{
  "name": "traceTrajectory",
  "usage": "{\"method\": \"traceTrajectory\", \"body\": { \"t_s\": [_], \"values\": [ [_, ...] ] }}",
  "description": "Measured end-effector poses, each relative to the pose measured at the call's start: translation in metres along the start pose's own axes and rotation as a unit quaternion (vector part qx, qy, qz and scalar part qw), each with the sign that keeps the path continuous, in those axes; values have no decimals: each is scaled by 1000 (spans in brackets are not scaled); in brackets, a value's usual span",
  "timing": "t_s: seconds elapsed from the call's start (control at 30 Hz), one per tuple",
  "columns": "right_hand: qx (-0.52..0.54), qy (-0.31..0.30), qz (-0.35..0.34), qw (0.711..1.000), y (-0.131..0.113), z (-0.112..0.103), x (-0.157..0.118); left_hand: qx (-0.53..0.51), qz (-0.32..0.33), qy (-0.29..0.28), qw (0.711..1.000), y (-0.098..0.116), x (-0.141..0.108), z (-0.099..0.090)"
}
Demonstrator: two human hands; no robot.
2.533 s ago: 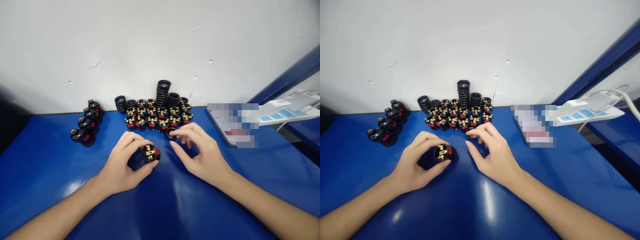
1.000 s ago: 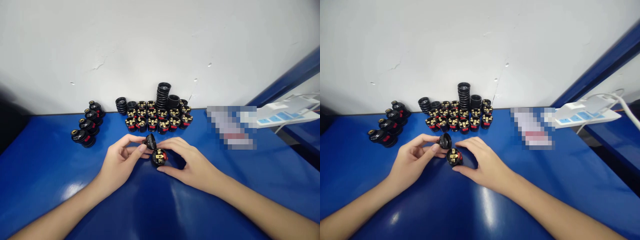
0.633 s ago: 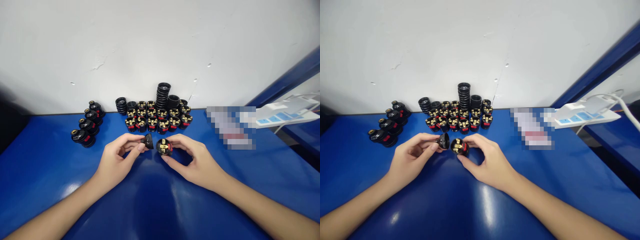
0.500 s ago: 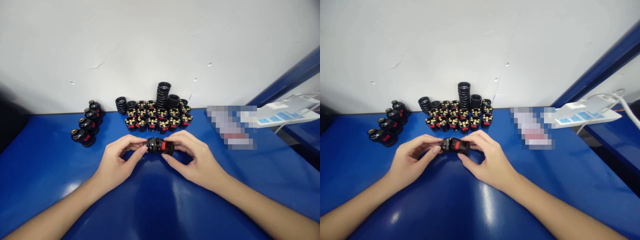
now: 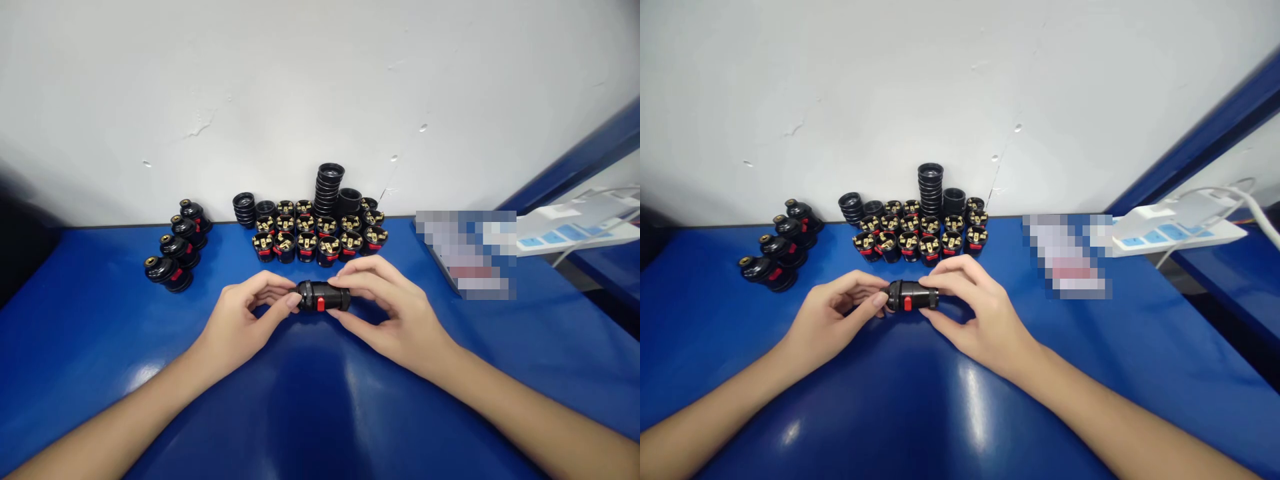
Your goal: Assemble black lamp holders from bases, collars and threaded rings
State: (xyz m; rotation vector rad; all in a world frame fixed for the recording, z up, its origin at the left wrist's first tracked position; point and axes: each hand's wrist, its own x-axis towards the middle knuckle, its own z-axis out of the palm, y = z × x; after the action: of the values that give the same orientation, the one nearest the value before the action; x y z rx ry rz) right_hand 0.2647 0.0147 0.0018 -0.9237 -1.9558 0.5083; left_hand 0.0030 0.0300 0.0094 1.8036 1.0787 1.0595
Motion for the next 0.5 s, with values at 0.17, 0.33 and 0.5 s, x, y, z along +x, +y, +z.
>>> {"method": "traceTrajectory", "body": {
  "t_s": [0.17,0.33,0.5],
  "values": [
    [-29,-3,-34,999,-2,-1,3,-14,-8,-12,1000,-4,-1,1],
    [-7,0,-11,1000,0,-1,3,-58,22,-18,998,-4,-3,1],
    [47,-6,20,999,0,1,2,21,118,-18,993,-4,-2,-1]
  ]
}}
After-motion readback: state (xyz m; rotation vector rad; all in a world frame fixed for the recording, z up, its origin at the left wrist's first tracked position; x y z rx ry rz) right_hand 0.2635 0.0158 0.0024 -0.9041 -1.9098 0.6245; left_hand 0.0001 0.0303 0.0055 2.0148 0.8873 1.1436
